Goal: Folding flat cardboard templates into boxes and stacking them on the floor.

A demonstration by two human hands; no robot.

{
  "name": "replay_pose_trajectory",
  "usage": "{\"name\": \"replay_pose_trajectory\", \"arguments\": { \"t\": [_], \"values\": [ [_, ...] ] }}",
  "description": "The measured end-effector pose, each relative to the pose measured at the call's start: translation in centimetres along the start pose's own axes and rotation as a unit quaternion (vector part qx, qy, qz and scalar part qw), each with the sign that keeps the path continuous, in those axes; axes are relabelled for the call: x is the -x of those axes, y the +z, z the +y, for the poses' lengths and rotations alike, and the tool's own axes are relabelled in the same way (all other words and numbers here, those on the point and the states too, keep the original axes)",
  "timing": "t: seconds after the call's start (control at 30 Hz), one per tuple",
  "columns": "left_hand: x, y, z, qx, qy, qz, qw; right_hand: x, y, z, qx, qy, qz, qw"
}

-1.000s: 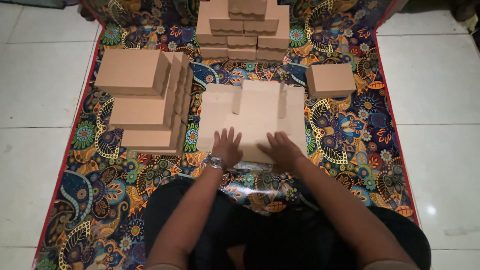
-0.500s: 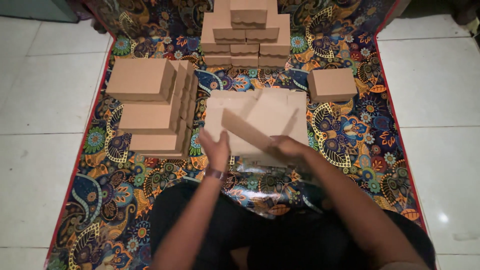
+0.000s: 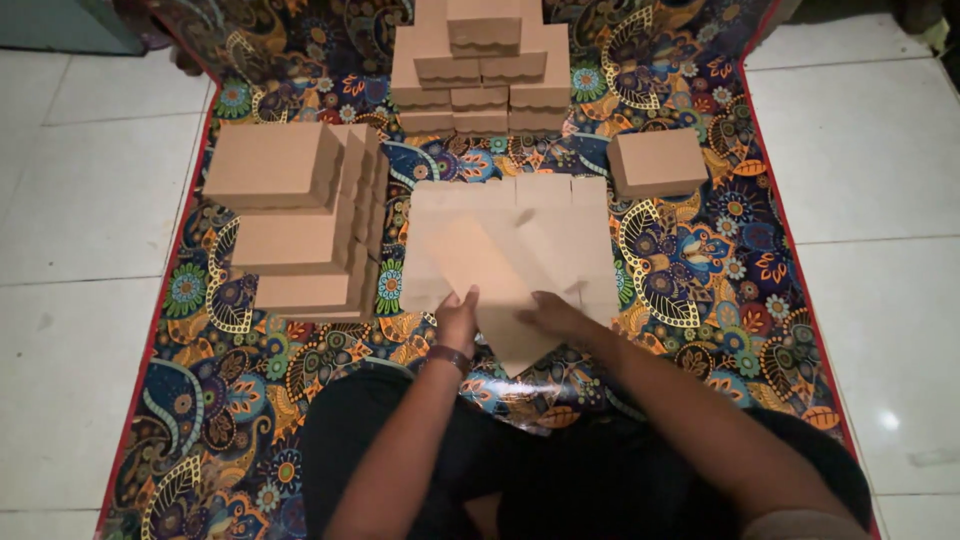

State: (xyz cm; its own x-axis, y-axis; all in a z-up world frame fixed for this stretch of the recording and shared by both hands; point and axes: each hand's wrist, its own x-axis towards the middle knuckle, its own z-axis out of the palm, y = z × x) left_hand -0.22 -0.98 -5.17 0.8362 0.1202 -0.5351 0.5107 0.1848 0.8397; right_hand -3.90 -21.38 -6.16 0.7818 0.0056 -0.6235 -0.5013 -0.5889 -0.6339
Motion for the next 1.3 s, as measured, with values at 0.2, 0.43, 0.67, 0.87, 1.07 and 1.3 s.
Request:
{"name": "replay_pose_trajectory", "arguments": {
  "t": [0.2,0.43,0.67,0.87,1.07,1.3],
  "values": [
    [-2.8,-0.1,-1.6,0.013,0.0,-0.042,0.999,5.2,-1.3,-3.7,0.073,-0.12,0.05,0.989],
    [7.5,3.0,8.3,0.04,-0.006,-0.152,0.988,8.4,-0.1,-7.9,0.318,-0.314,0.122,0.886],
    [-0.7,0.2,0.8,-0.057,-0.001,-0.049,0.997,1.8,-3.5,-1.3,0.457,-0.327,0.321,0.762],
    [-2.8,-0.4,-0.9,-0.102,0.046,-0.026,0.993,-0.3,-10.4,3.3,0.215,0.053,0.266,0.938],
    [-2.8,0.0,0.1,-0.147,0.029,0.011,0.989,5.6,-10.5,-2.1,0.065,0.054,0.218,0.972],
    [-1.4,-0.2,2.8,-0.231,0.062,0.02,0.971,18.6,-10.1,-16.5,0.045,0.053,0.065,0.996]
  ]
}}
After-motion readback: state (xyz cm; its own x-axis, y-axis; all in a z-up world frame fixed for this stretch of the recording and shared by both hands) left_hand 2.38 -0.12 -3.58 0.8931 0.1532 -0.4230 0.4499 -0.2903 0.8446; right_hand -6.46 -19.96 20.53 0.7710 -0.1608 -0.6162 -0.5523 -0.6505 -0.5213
